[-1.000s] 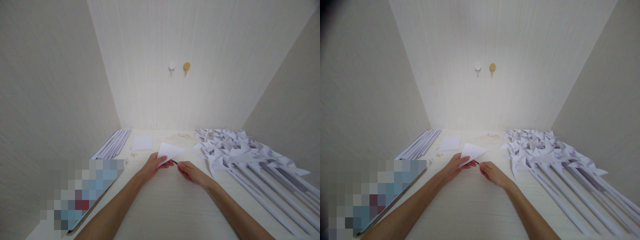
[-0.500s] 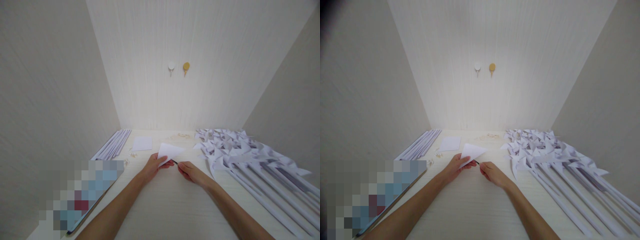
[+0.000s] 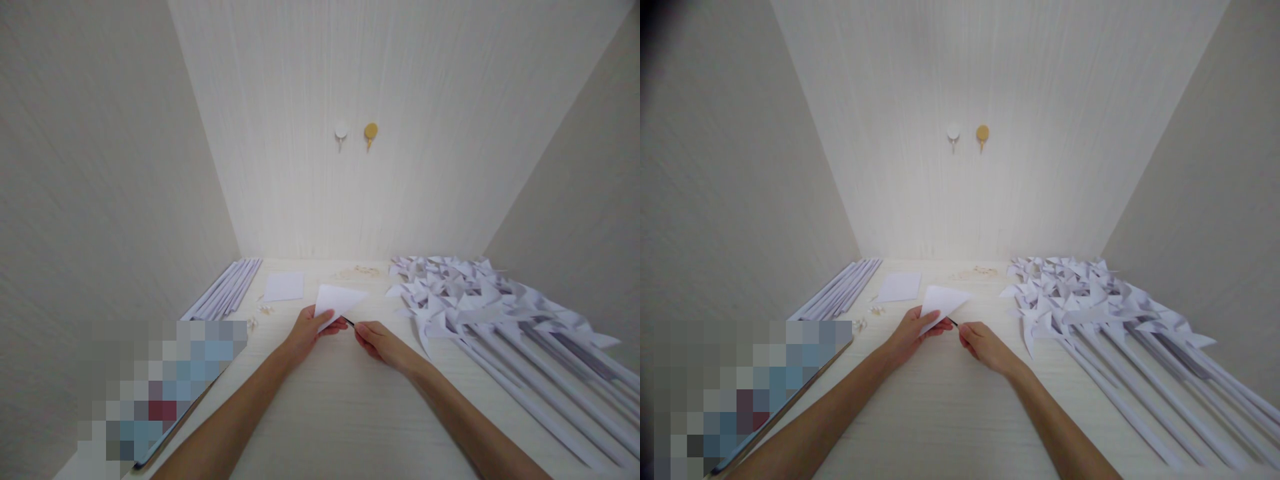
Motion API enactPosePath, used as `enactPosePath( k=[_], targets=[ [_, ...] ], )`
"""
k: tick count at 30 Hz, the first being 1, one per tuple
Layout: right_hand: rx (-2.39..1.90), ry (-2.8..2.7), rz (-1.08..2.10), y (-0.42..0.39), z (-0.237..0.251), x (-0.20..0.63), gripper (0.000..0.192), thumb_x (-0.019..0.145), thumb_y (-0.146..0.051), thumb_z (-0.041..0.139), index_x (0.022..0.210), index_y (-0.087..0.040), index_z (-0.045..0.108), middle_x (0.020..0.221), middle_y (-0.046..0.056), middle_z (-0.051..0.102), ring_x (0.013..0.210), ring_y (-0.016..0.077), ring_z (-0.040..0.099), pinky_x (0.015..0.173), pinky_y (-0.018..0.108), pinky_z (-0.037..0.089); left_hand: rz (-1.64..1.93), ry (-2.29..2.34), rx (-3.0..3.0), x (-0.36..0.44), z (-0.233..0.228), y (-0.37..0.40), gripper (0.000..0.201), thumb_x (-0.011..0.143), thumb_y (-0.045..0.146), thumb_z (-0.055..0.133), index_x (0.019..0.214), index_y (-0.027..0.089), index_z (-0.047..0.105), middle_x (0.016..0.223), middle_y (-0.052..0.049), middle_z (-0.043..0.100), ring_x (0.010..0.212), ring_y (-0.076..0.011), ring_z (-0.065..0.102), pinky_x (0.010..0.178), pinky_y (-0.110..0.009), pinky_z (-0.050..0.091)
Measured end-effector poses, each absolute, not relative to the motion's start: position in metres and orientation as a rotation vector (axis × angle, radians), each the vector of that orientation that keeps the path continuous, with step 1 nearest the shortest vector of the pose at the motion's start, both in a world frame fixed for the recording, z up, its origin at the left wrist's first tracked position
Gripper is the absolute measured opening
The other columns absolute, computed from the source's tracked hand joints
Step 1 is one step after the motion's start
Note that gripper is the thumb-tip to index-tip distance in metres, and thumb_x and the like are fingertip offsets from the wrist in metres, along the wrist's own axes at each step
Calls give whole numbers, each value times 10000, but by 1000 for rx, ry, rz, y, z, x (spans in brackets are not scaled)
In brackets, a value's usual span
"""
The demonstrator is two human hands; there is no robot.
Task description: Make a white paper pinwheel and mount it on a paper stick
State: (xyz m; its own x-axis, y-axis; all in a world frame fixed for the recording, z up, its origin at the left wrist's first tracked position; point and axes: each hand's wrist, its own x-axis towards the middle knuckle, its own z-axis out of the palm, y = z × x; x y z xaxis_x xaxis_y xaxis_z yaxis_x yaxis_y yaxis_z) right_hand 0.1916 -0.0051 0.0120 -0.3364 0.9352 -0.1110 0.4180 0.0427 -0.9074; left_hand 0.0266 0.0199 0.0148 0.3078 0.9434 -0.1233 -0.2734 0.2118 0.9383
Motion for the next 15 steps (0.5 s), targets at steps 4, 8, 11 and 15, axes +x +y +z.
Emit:
enactPosePath(
  k=[4, 8, 11, 15],
  targets=[
    [-1342, -1790, 1269, -5, 10, 193, 372, 845, -338, 288, 513, -187, 363, 398, -60, 308, 366, 65, 246, 377, 214, 167, 1007, 847, 995, 26, 14, 20, 282, 583, 335, 683, 711, 94, 612, 729, -106, 681, 686, -175, 631, 645, -262, 458],
    [-1302, -1821, 1228, -4, 8, 194, 377, 841, -351, 297, 508, -187, 366, 402, -56, 313, 373, 67, 253, 378, 212, 174, 1003, 854, 991, 26, 14, 20, 285, 573, 337, 689, 698, 93, 612, 723, -105, 680, 667, -171, 630, 618, -251, 454],
    [-1307, -1817, 1230, -4, 8, 194, 372, 839, -358, 299, 515, -189, 364, 404, -58, 307, 374, 67, 248, 379, 213, 175, 999, 857, 986, 25, 15, 20, 284, 567, 337, 691, 694, 96, 611, 722, -104, 681, 663, -169, 629, 607, -243, 450],
    [-1340, -1824, 1234, -4, 9, 194, 377, 845, -345, 294, 509, -188, 358, 399, -58, 305, 374, 67, 249, 383, 216, 175, 991, 843, 1004, 25, 15, 20, 277, 589, 334, 676, 715, 95, 615, 738, -106, 683, 684, -171, 630, 621, -244, 449]
  ],
)
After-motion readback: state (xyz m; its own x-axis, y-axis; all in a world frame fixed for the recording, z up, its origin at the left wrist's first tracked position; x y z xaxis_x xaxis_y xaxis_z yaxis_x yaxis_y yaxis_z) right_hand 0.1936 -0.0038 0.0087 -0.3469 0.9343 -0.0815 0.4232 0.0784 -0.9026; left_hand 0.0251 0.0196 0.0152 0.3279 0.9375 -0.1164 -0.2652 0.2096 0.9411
